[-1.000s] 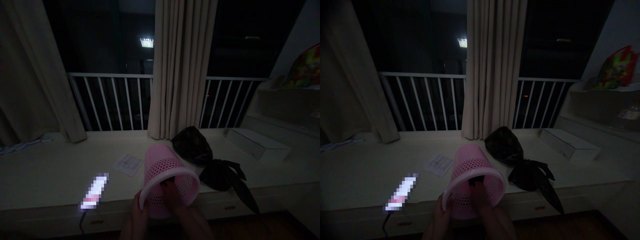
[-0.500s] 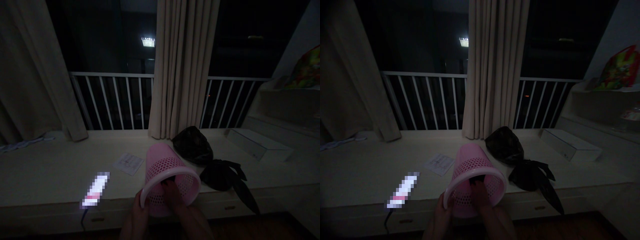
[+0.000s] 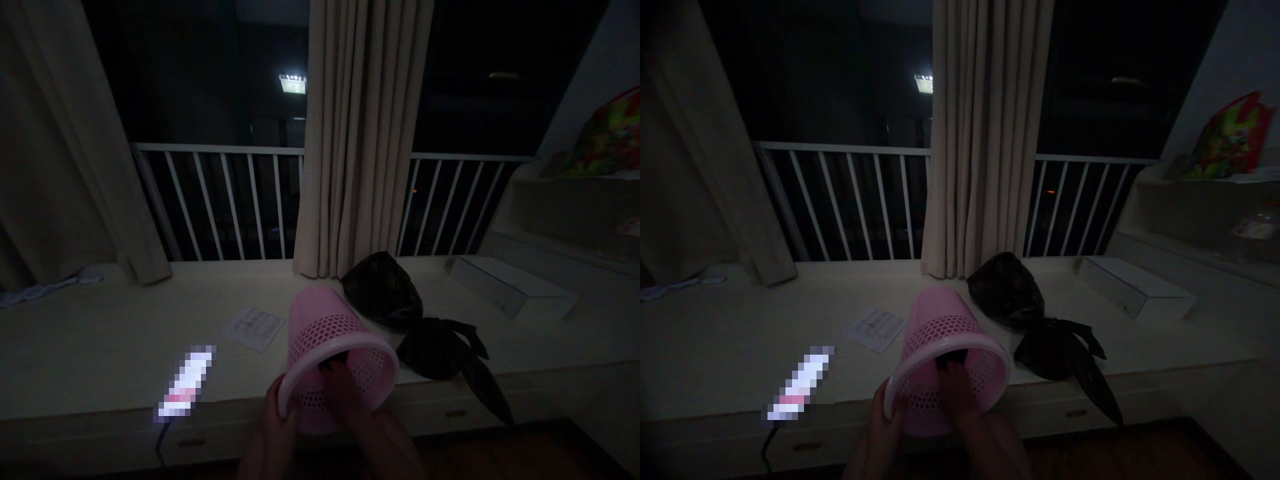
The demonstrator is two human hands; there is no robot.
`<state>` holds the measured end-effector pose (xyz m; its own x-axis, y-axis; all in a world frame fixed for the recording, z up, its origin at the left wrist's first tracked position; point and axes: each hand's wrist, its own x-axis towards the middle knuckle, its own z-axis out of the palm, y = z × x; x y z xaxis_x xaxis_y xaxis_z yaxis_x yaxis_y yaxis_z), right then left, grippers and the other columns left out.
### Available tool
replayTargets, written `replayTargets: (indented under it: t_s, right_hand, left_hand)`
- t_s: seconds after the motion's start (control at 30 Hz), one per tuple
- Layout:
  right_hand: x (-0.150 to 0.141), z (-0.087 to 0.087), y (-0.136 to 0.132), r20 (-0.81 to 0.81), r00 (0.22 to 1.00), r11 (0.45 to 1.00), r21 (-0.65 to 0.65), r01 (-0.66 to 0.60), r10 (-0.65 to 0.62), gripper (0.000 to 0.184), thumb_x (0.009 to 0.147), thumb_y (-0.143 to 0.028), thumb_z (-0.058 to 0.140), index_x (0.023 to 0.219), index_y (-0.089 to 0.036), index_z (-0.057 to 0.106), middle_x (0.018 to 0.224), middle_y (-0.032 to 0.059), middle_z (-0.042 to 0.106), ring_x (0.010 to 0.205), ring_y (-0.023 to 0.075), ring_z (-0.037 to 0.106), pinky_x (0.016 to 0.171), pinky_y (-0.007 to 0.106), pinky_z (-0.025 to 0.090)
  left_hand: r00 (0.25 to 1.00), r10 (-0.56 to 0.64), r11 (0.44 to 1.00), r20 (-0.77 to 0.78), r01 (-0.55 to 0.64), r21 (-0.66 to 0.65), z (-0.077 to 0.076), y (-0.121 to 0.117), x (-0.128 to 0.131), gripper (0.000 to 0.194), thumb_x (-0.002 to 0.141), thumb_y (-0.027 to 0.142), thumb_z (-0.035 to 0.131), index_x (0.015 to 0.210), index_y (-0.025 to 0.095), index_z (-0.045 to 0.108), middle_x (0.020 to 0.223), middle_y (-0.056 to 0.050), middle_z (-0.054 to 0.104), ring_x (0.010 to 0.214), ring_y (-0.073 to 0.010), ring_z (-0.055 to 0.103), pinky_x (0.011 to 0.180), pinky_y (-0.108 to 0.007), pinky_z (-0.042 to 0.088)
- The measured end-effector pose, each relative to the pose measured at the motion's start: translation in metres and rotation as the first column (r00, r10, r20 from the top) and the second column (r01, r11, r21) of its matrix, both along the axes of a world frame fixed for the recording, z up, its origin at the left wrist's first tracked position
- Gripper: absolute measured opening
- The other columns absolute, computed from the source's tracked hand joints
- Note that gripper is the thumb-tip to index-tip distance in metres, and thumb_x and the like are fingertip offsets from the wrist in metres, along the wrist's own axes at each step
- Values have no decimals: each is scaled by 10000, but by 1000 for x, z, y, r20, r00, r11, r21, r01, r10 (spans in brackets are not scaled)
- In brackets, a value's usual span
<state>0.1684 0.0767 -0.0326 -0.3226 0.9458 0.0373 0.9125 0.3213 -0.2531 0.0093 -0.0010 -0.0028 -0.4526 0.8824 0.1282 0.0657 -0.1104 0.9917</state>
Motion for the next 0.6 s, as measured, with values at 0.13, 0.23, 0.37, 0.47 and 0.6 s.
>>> replayTargets:
  t_s: [0.13, 0.23, 0.37, 0.47, 0.6]
  right_hand:
    - [-1, -1, 0, 4, 1000, 1000, 16, -10, 10, 335, 913, -234, 482, 1227, -132, 537, 1236, 103, 519, 1160, 201, 484, 1026, 454, 374]
    - [-1, -1, -1, 8, 1000, 1000, 16, -16, 16, 329, 910, -245, 490, 1213, -130, 545, 1222, 102, 525, 1146, 200, 489, 1020, 452, 376]
    - [-1, 0, -1, 10, 1000, 1000, 9, -14, 14, 356, 911, -252, 488, 1246, -136, 524, 1238, 103, 515, 1164, 205, 476, 1029, 457, 365]
    - [-2, 2, -1, 6, 1000, 1000, 3, -13, 13, 352, 913, -244, 484, 1245, -136, 526, 1233, 102, 518, 1164, 204, 478, 1027, 457, 369]
    - [-3, 3, -1, -6, 1000, 1000, -7, 1, -1, 328, 914, -234, 482, 1222, -137, 540, 1229, 101, 522, 1155, 200, 486, 1009, 444, 394]
  left_hand:
    - [1000, 12, 1000, -8, -12, 9, 2, -1, 0, 569, 725, 457, 596, 1191, 135, 538, 1154, -147, 632, 1059, -283, 607, 907, -396, 486]
    - [1000, 27, 999, -14, -26, 20, 3, -2, 0, 557, 760, 471, 567, 1209, 144, 536, 1195, -154, 617, 1092, -283, 594, 922, -396, 480]
    - [997, 5, 999, -72, -2, 32, 5, -4, -2, 498, 777, 481, 554, 1157, 160, 589, 1157, -137, 643, 1100, -288, 593, 938, -399, 472]
    - [998, -3, 999, -61, 5, 34, 3, -4, -4, 498, 768, 479, 561, 1137, 146, 605, 1126, -138, 658, 1073, -291, 609, 914, -401, 488]
    - [998, -4, 1000, -63, 6, 31, -1, -2, -6, 518, 771, 488, 545, 1149, 140, 612, 1098, -139, 671, 1041, -292, 623, 897, -409, 496]
